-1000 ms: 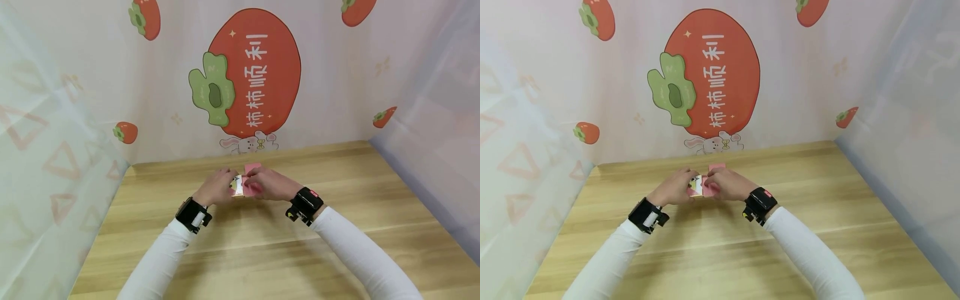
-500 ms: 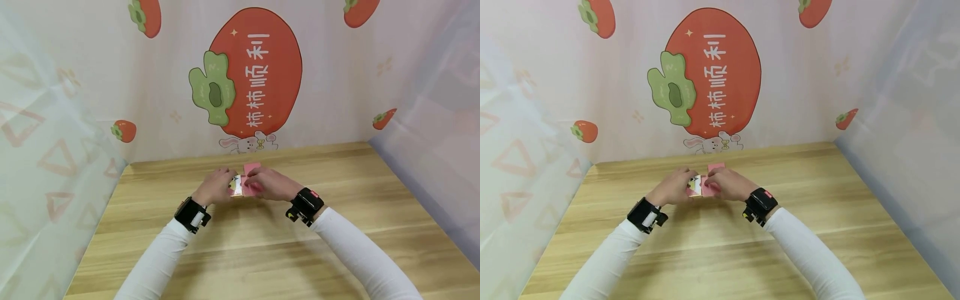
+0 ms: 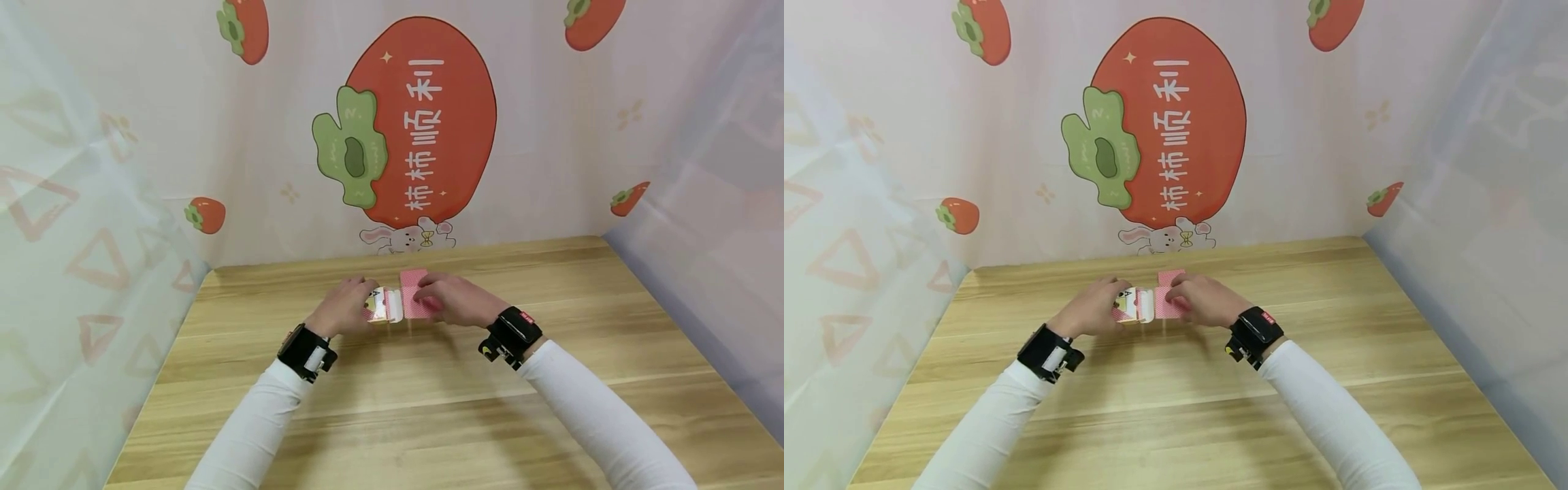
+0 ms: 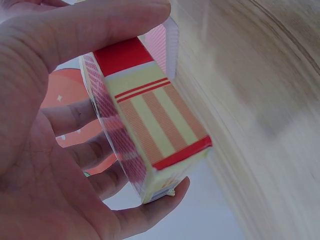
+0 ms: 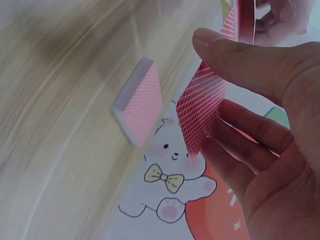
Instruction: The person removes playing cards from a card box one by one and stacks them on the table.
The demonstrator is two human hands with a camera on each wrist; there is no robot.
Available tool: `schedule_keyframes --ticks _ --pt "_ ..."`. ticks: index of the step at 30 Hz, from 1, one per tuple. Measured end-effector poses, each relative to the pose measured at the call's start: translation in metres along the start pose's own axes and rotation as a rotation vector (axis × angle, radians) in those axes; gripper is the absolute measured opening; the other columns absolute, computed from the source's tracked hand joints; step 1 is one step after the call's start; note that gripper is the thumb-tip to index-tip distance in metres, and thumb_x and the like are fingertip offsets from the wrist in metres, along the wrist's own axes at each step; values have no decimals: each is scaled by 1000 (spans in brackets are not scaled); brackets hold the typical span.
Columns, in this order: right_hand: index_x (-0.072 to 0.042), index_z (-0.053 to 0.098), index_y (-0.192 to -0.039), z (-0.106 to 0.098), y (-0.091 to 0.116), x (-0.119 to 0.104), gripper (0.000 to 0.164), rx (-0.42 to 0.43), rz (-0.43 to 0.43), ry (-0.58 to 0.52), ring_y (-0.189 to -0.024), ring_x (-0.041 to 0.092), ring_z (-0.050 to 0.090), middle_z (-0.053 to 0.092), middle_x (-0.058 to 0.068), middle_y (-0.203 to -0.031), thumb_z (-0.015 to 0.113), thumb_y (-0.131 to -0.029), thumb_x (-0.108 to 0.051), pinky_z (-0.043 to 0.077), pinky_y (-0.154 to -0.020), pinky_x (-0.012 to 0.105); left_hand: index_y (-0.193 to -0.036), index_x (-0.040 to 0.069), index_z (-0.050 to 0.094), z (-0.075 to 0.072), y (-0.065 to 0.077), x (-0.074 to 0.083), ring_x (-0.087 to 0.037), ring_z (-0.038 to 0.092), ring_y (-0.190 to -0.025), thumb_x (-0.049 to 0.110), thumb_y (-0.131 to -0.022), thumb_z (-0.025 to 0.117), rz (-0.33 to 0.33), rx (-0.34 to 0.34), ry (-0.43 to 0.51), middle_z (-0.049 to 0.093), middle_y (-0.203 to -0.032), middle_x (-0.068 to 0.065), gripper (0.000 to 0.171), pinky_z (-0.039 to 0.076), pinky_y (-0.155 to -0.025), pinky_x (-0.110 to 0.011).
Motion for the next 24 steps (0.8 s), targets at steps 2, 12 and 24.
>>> schedule_keyframes --ticks 2,12,24 --pt "-9 75 -119 -3 1 2 43 7 5 2 -120 29 60 64 11 -129 88 -78 -11 50 -99 43 -134 4 58 0 0 -2 -33 56 -111 18 -70 91 -5 3 0 59 -121 -14 73 50 -90 -53" --pt "-8 73 -123 -7 0 17 45 97 156 15 -106 27 62 67 12 -122 86 -83 -22 54 -90 41 -135 1 58 -1 3 -13 -35 56 -111 20 -68 94 -62 47 14 59 -122 -17 79 49 -91 -54" --pt "-11 76 -85 9 -14 30 25 315 321 82 -67 18 52 59 -1 -69 83 -85 -36 39 -58 31 -135 -2 57 -1 4 -24 -33 56 -104 19 -69 91 -191 120 79 57 -121 -20 78 52 -78 -55"
Point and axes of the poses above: each hand's wrist, its own y-axis away from the middle knuckle, its own z-axis out of the palm, x = y × z, the point moved 5 cm from there along -y, towards the middle knuckle
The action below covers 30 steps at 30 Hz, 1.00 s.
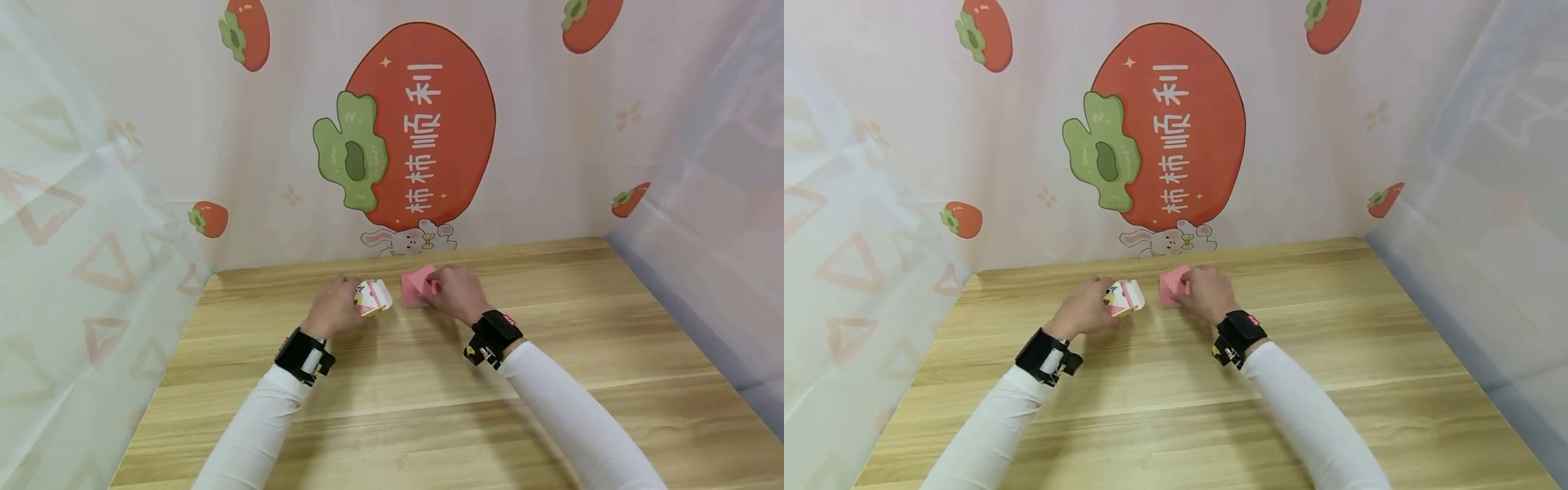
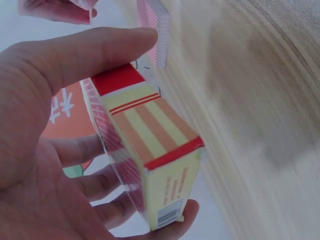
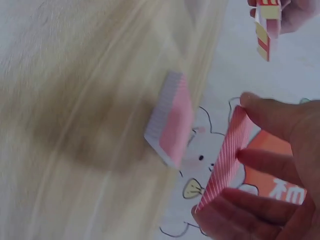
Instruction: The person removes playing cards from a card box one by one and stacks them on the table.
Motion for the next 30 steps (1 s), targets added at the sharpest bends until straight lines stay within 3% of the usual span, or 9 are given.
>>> schedule_keyframes --ticks 7,10,18,25,30 --pt "-9 80 -105 17 -4 -1 38 11 179 -22 -70 21 53 62 1 -73 81 -85 -41 39 -60 31 -135 -1 58 2 -2 -3 -33 56 -105 21 -68 93 -23 7 -4 58 -121 -20 79 52 -79 -55" --pt "-8 80 -107 25 -7 -1 40 17 232 -30 -66 21 51 58 1 -69 81 -85 -42 36 -58 31 -135 -1 58 2 -3 -3 -32 57 -104 22 -67 93 -30 13 -1 58 -119 -19 80 52 -79 -54" --pt "-9 75 -85 39 -16 -1 32 9 297 -3 -60 20 46 43 -1 -59 80 -86 -41 29 -54 31 -137 -3 57 2 -4 -1 -32 57 -102 21 -67 94 -33 11 13 58 -119 -20 82 53 -79 -53" --pt "-9 70 -75 53 -22 -1 36 65 298 28 -60 22 50 50 3 -62 77 -88 -41 33 -53 32 -132 -3 59 4 -6 -3 -31 56 -99 21 -66 95 -27 1 10 58 -114 -18 79 53 -78 -52" --pt "-8 67 -72 56 -26 -4 40 81 328 78 -60 25 55 56 8 -66 76 -88 -43 43 -52 36 -132 -3 59 3 -7 -4 -32 57 -100 22 -66 96 -24 6 10 59 -115 -19 79 53 -79 -52"
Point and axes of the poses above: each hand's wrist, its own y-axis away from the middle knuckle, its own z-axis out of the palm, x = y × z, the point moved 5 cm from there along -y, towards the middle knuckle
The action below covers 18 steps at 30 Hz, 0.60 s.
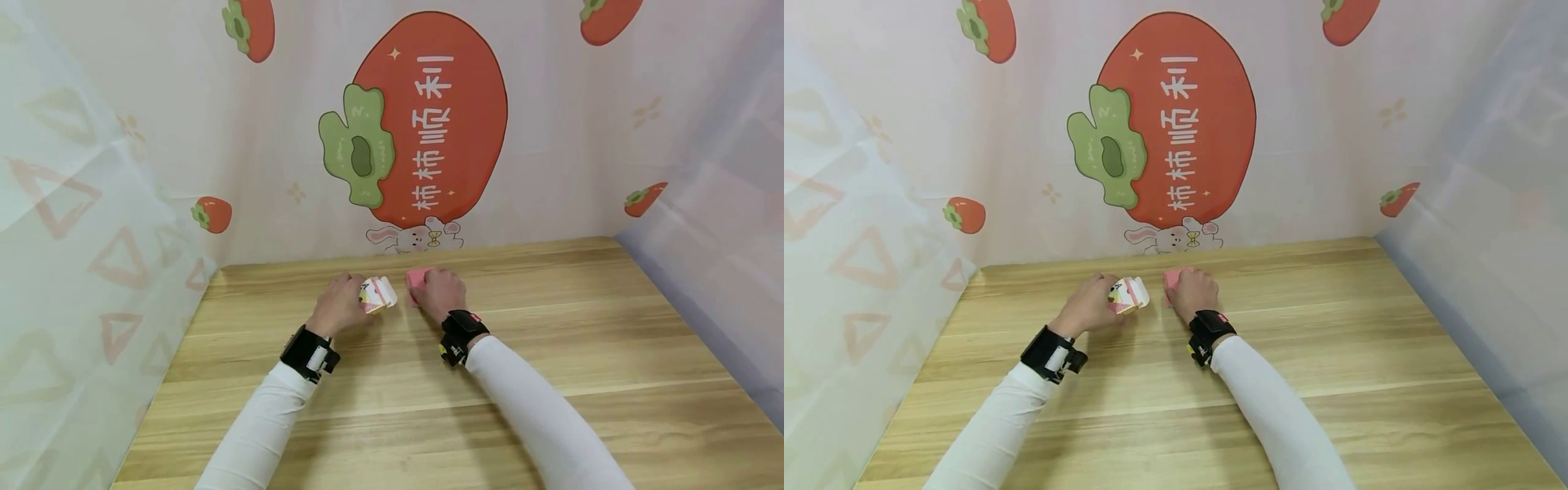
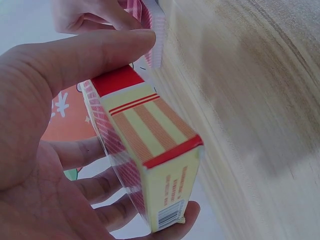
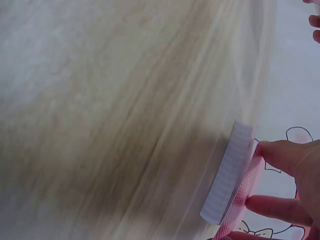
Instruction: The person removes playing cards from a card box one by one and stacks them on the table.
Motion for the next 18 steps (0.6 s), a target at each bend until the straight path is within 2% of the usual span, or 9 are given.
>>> schedule_keyframes --ticks 5,10,18 --pt "-6 68 -78 2 -1 -3 41 -25 42 33 -65 27 58 59 11 -72 75 -89 -45 50 -57 41 -131 -3 59 1 -1 0 -33 58 -101 22 -67 95 3 -3 -10 59 -116 -19 78 52 -81 -52" --pt "-4 70 -84 3 -2 -6 43 -45 69 40 -65 26 58 60 11 -73 75 -89 -46 49 -56 39 -131 -2 59 2 -1 0 -34 57 -101 22 -67 94 5 -7 -21 59 -116 -20 77 52 -80 -51" --pt "-7 63 -72 5 -2 -10 45 -56 71 61 -62 24 58 58 8 -69 74 -89 -47 46 -52 38 -131 -2 59 3 -1 -2 -34 57 -103 23 -68 93 4 0 -29 59 -117 -20 77 52 -78 -53"
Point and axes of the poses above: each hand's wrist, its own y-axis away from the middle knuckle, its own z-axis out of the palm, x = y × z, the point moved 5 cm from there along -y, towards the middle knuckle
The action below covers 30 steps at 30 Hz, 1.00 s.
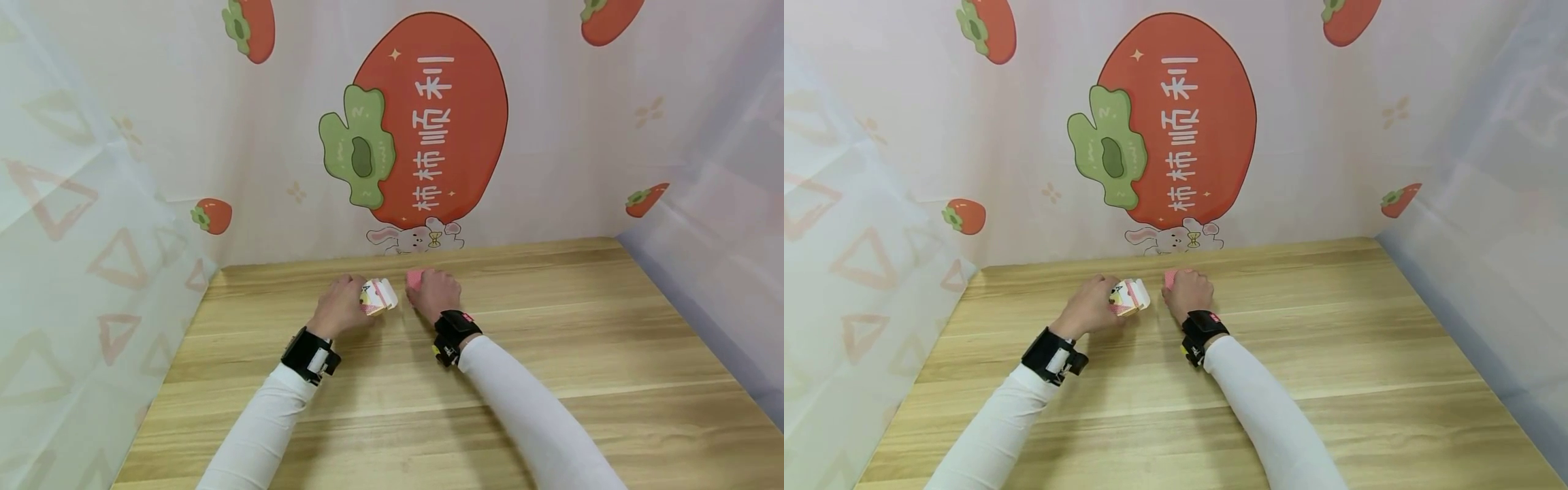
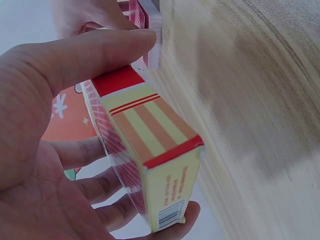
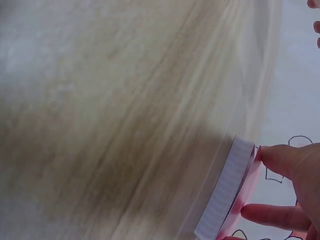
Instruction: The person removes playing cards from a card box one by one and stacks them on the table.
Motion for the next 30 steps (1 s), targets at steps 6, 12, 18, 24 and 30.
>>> schedule_keyframes --ticks 6,12,18,24,30 --pt "-5 66 -80 3 -1 0 45 -6 11 33 -65 26 61 61 10 -73 74 -89 -49 50 -55 39 -131 -1 59 1 0 -1 -34 57 -103 24 -68 93 -15 -6 -5 59 -117 -19 76 52 -76 -52" --pt "-6 67 -79 3 -1 -1 44 2 6 50 -62 24 59 59 9 -70 74 -89 -48 47 -53 37 -132 0 59 2 1 -2 -35 57 -105 24 -69 93 -23 -11 -2 59 -119 -19 76 52 -78 -54" --pt "-8 64 -71 5 -2 -2 44 6 6 39 -59 23 55 55 7 -66 75 -89 -47 42 -50 36 -133 0 58 2 1 -1 -36 56 -108 25 -69 94 -23 -15 -3 58 -122 -20 78 52 -79 -55" --pt "-9 63 -68 6 -2 -3 45 9 7 42 -59 24 57 57 7 -66 76 -88 -46 45 -51 38 -134 -1 58 2 1 -2 -36 56 -109 25 -68 94 -27 -14 -5 58 -124 -21 80 52 -80 -55" --pt "-8 63 -69 7 -3 -2 44 17 4 28 -60 25 58 58 8 -68 76 -88 -46 47 -52 39 -136 -1 57 2 2 -4 -35 56 -108 25 -69 94 -36 -18 1 57 -124 -21 81 52 -81 -55"
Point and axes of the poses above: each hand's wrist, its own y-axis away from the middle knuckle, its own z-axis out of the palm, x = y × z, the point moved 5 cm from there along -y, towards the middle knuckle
